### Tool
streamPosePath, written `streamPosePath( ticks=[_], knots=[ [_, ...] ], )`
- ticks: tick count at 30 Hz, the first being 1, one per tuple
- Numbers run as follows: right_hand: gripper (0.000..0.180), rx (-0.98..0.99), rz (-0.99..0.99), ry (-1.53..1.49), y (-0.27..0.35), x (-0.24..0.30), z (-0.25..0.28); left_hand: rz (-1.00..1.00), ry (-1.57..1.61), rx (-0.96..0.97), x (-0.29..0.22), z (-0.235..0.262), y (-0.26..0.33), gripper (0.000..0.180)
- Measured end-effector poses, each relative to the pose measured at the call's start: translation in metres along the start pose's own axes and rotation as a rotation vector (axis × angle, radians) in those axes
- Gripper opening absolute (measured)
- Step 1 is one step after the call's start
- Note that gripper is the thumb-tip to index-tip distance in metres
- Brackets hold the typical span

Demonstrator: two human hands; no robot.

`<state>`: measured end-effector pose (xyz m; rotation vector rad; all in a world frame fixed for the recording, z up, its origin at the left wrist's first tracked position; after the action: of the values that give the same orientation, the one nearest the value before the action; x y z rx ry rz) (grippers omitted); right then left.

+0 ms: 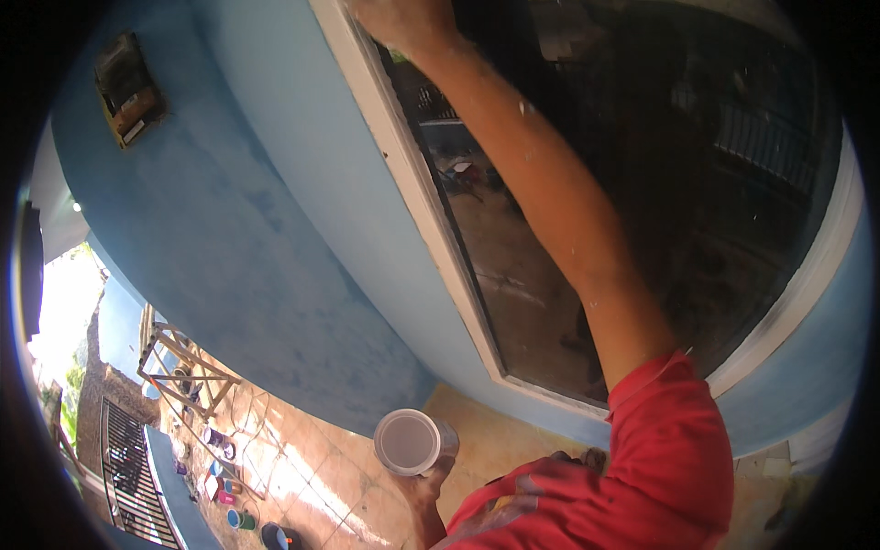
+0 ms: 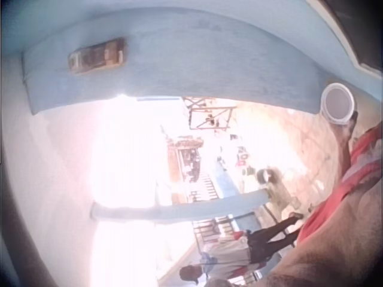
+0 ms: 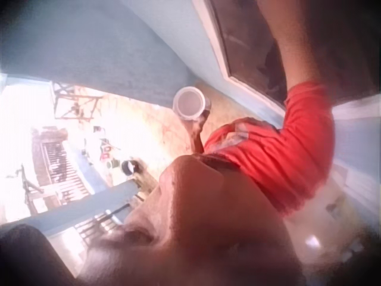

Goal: The person paints the white door frame with a brush, repeatedly dipping the brush into a small paint container held in the other hand. The person works along the vertical and horizontal edges of the door frame, applying white paint to the trim.

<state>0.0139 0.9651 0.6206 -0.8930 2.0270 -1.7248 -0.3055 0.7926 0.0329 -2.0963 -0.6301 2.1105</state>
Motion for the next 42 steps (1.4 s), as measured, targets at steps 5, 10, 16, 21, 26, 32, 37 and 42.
streamPosePath(
  ticks=[5,10,16,21,26,32,37,42],
  knots=[
    [0.018,-0.144,0.126,-0.187,0.101,-0.011,0.004,0.019,-0.036,-0.021,0.0,0.009,0.01,0.108],
    [0.022,-0.011,-0.041,-0.143,0.189,-0.029,0.03,0.043,0.013,-0.018,0.004,0.004,0.01,0.114],
    [0.021,0.087,-0.156,-0.235,0.281,-0.036,0.048,0.04,-0.079,0.025,0.006,0.004,0.013,0.117],
    [0.023,0.122,-0.241,-0.311,0.343,-0.047,0.06,0.074,-0.065,0.033,0.005,-0.003,0.014,0.116],
    [0.021,0.295,-0.456,-0.181,0.408,-0.065,0.086,0.126,-0.035,0.044,0.006,-0.01,0.011,0.11],
    [0.017,0.406,-0.519,-0.294,0.397,-0.027,0.127,0.125,0.023,0.055,0.013,-0.018,0.013,0.115],
    [0.014,0.808,-0.828,-0.644,0.365,0.031,0.142,0.001,0.023,0.057,0.01,-0.041,-0.004,0.124],
    [0.02,1.322,-0.367,-0.409,0.384,0.09,0.123,-0.009,0.172,0.059,-0.009,-0.062,-0.006,0.126]
  ],
)
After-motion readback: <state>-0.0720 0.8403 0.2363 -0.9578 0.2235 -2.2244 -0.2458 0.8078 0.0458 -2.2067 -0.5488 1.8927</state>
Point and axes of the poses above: each hand's wrist, its own y-axis away from the middle knuckle, its own z-axis out of the back of the hand, x = y × z, the point moved 10 cm from there along -y, towards the middle knuckle, and after that the axes turned 7 degrees about y, right-handed, at the moved point
